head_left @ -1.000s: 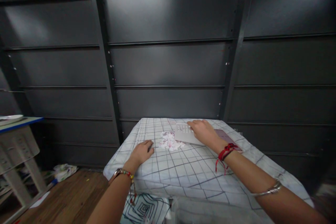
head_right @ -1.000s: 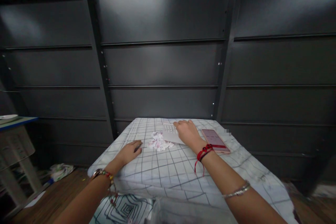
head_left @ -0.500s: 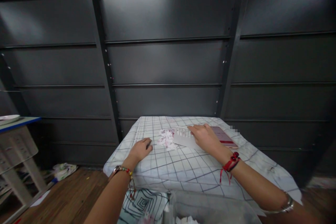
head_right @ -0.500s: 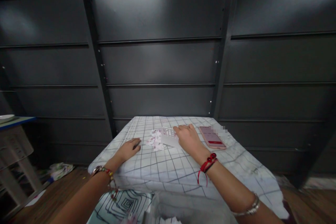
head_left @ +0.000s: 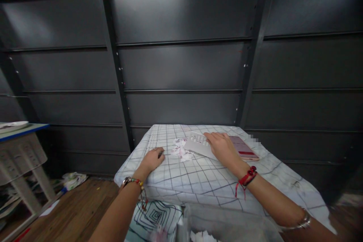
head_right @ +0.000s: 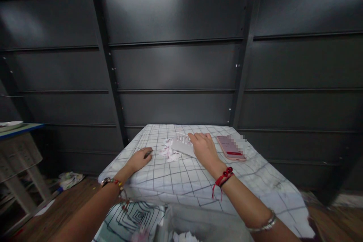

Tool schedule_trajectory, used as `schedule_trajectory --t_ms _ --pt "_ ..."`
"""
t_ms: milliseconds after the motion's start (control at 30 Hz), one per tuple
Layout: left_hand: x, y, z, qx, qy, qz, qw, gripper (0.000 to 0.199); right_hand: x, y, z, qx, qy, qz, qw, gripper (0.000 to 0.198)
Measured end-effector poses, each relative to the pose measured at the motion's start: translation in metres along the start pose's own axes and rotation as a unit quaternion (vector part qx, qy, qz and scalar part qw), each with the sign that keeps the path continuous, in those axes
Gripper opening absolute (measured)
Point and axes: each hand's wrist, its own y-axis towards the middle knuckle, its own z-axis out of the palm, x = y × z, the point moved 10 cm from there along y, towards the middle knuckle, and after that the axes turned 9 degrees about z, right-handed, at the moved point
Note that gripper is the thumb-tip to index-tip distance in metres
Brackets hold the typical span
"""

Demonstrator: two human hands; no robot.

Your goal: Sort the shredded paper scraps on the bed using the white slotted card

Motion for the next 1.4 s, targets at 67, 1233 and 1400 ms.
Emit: schedule_trajectory --t_ms 67,1233,1400 --pt "0.002 0.000 0.000 -0.003 -0.002 -0.006 1.000 0.036 0.004 0.000 0.002 0.014 -0.010 -0.010 1.000 0.027" --pt "0.016 -0.002 -0.005 -0.031 -0.039 -0.062 0.997 0.033 -0.011 -0.011 0.005 -0.146 0.073 -0.098 0.982 0.040" --pt "0.015 -0.003 -0.006 -0.031 -0.039 -0.066 0.997 0.033 -0.016 -0.011 0.007 -0.137 0.055 -0.082 0.986 0.039"
